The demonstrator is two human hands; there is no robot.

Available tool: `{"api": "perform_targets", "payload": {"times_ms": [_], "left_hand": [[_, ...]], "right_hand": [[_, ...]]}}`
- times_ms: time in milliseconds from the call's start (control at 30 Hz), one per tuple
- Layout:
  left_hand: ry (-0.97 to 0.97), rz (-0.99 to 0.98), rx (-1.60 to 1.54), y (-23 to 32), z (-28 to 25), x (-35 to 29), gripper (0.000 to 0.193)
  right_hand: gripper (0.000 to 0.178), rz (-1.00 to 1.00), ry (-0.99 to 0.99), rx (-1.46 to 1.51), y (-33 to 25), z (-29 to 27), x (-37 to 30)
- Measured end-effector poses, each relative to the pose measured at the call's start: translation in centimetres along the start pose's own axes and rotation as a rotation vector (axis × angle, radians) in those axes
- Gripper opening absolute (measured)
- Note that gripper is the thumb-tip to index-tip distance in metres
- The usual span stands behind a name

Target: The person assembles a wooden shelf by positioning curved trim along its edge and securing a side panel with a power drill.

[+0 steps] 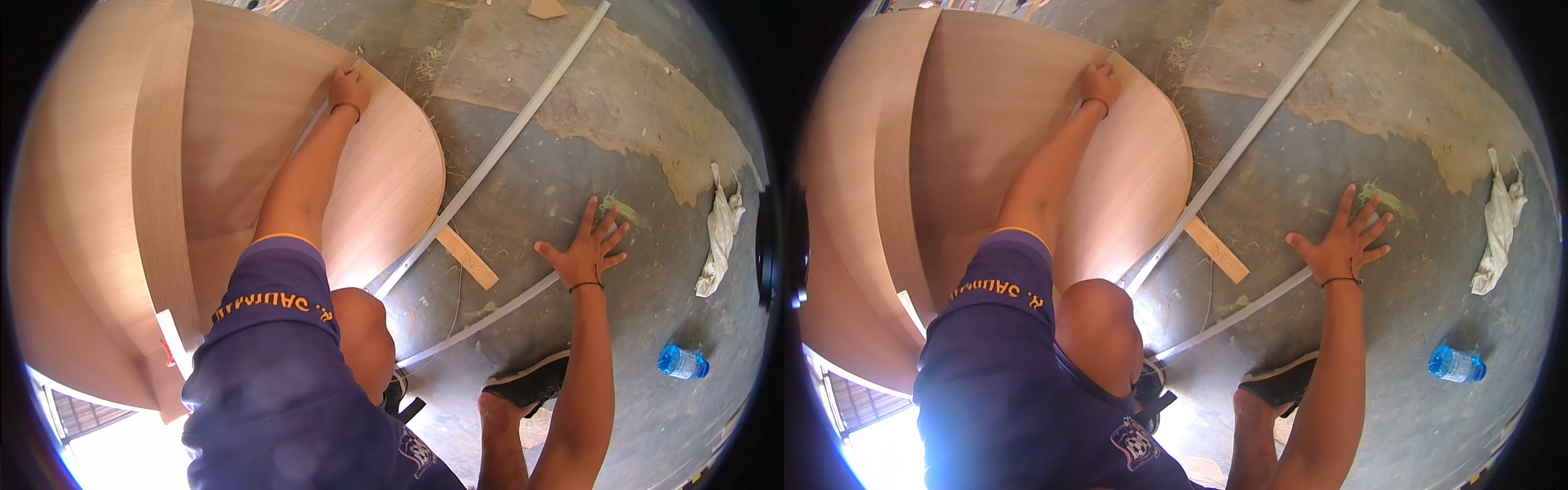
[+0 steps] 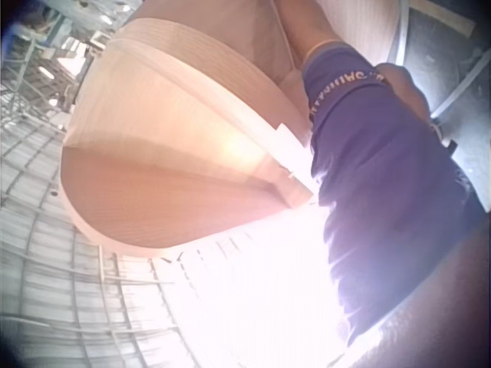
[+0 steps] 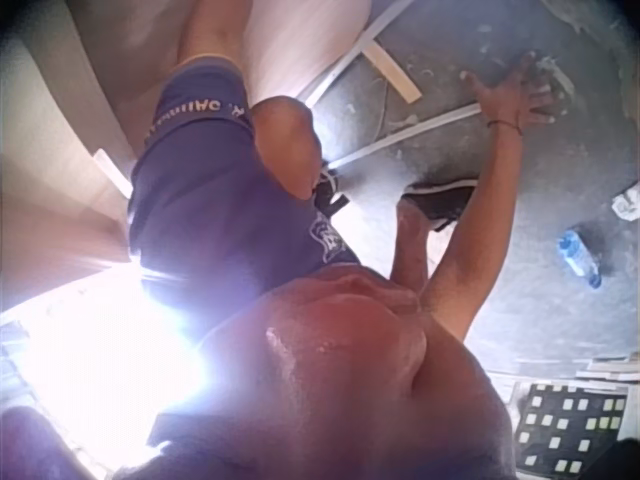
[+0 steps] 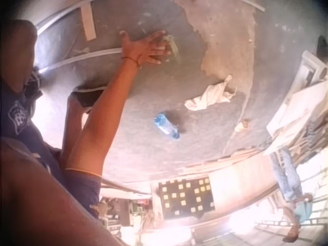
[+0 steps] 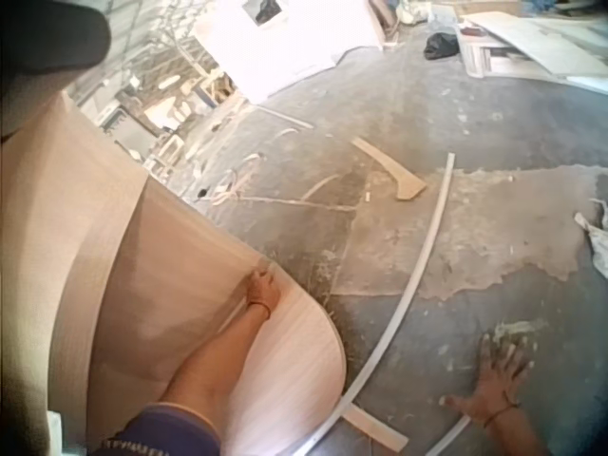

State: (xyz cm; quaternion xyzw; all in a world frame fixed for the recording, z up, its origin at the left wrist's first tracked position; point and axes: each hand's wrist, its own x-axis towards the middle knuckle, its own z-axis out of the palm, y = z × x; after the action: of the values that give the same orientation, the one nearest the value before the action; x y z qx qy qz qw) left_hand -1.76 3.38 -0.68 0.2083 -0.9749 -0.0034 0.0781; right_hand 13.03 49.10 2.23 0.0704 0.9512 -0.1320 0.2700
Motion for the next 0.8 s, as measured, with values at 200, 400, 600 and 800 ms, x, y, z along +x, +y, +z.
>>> {"api": "perform_targets", "payload": {"times_ms": [200,400,600,800], "left_hand": [[0.061,0.044,0.168,-9.1,-2.7,-5.9,0.019],[-0.052,-0.156,0.2,-9.5,-4.4,-8.0,0.026],[0.076,-0.154,0.124,-8.9,-1.7,-9.9,0.034],[0.064,-0.182,0.142,-8.4,-2.4,-9.9,0.037]], "right_hand": [[0.12,0.024,0.03,-0.019,0.4,0.4,0.2],[0.12,0.02,0.007,-0.052,0.0,0.6,0.5],[0.121,0.009,0.032,-0.058,-0.1,0.8,0.4],[0.122,-0.019,0.081,-0.038,0.5,1.6,0.7]]}}
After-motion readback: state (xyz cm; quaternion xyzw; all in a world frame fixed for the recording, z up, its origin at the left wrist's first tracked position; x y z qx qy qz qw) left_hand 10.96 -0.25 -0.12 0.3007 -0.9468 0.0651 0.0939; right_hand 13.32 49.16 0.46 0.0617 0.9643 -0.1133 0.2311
